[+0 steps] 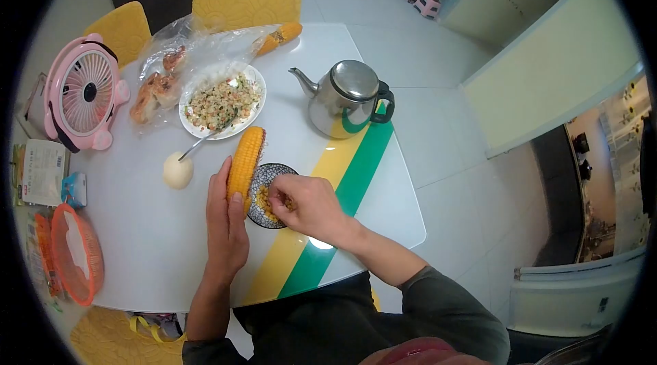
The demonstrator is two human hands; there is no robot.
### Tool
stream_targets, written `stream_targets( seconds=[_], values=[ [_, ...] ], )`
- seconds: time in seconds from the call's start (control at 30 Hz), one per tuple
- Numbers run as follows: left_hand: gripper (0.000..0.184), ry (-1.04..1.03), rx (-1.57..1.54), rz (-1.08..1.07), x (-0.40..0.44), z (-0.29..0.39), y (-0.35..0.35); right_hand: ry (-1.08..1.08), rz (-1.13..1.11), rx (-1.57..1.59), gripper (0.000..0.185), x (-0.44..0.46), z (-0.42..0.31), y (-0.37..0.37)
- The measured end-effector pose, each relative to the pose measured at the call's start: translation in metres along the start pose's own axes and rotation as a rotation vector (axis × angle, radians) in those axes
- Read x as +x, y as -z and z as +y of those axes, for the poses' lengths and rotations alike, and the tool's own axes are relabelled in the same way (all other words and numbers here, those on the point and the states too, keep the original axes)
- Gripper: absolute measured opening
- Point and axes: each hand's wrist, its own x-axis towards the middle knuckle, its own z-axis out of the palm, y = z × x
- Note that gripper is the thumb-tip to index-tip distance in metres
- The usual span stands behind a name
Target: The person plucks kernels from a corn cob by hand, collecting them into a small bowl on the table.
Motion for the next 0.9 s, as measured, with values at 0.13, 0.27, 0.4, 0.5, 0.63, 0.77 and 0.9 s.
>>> stream_targets(
  seconds=[0.13, 0.27, 0.4, 0.5, 0.63, 0.77, 0.9],
  values=[
    [0.051, -0.004, 0.008, -0.002, -0.001, -0.001, 0.000, 0.025, -0.001, -0.015, 0.009, -0.001, 0.000, -0.001],
    [0.051, 0.010, 0.002, -0.005, -0.001, 0.000, -0.001, 0.086, 0.027, -0.027, 0.011, -0.003, -0.001, -0.001],
    [0.051, 0.013, -0.004, -0.014, 0.000, 0.000, -0.002, 0.120, -0.015, -0.033, 0.014, -0.003, 0.003, -0.001],
    [0.051, 0.013, 0.005, -0.025, -0.001, 0.001, -0.001, 0.137, 0.020, -0.046, 0.013, -0.001, -0.003, 0.002],
    [0.051, 0.015, -0.005, -0.025, -0.001, 0.002, -0.002, 0.124, 0.031, -0.010, 0.006, 0.001, -0.009, 0.004],
    [0.050, 0.008, -0.014, -0.031, -0.001, -0.001, -0.003, 0.191, 0.094, 0.115, 0.012, 0.001, -0.002, -0.002],
    [0.052, 0.057, -0.035, -0.079, -0.002, 0.003, -0.001, 0.146, 0.057, 0.269, 0.013, 0.001, -0.001, -0.005]
  ],
)
